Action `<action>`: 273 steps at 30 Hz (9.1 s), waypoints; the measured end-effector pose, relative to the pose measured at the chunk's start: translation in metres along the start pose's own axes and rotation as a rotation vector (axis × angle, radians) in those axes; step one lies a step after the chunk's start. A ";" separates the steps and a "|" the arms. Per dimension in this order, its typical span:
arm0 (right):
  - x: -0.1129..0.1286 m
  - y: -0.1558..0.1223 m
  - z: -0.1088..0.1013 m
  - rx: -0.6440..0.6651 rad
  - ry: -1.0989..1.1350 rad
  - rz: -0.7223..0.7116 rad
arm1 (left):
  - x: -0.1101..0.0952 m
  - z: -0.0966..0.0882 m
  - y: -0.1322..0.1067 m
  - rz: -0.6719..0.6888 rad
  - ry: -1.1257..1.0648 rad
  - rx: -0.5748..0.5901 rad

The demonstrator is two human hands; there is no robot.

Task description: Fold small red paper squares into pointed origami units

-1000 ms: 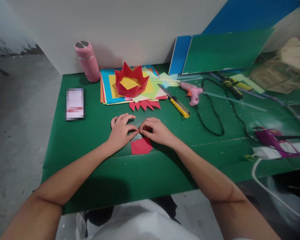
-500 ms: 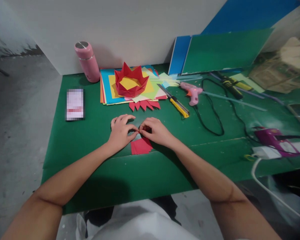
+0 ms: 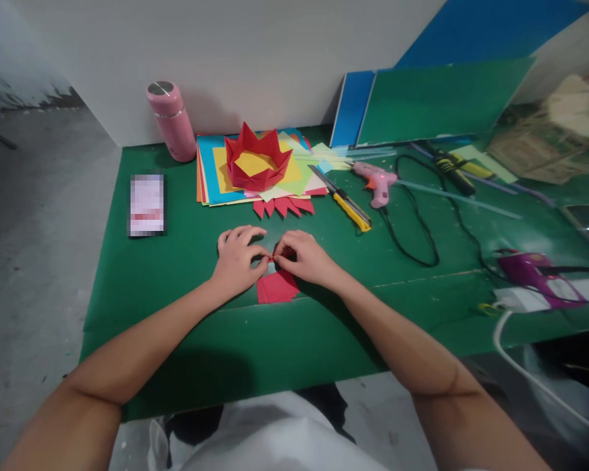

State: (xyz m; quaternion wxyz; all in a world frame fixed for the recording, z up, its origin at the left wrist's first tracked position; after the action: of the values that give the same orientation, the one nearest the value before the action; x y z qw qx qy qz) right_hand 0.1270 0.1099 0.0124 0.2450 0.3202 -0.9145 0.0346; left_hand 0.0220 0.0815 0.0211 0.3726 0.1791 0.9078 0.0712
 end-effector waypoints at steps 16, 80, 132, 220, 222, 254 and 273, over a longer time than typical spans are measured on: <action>-0.002 0.002 0.000 0.007 0.018 0.031 | -0.041 0.005 -0.009 0.427 0.167 0.156; -0.028 -0.012 -0.024 -0.235 -0.063 0.232 | -0.024 0.028 -0.015 0.357 0.143 0.403; -0.002 -0.010 -0.020 -0.199 -0.323 -0.281 | -0.018 0.027 -0.014 0.298 0.175 0.378; 0.020 -0.014 -0.020 -0.166 -0.226 -0.428 | -0.017 0.004 -0.001 0.323 0.087 0.261; 0.020 -0.014 -0.019 -0.164 -0.195 -0.418 | -0.017 0.004 -0.001 0.328 0.085 0.251; -0.003 -0.003 -0.008 -0.137 -0.066 -0.074 | -0.019 0.005 -0.004 0.327 0.115 0.200; -0.008 0.002 -0.007 -0.105 -0.072 0.040 | -0.019 0.005 -0.003 0.309 0.039 0.244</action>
State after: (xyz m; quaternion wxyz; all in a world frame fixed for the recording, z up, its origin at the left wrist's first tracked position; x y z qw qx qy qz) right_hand 0.1338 0.1176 0.0154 0.2276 0.2896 -0.9295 -0.0201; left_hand 0.0378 0.0713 0.0291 0.3150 0.3587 0.8785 0.0204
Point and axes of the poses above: each hand's wrist, its own y-axis towards the middle knuckle, its own z-axis out of the palm, x = y × z, the point moved 9 cm from there along y, towards the middle knuckle, and after that the axes turned 12 degrees about -y, right-handed, at the moved point
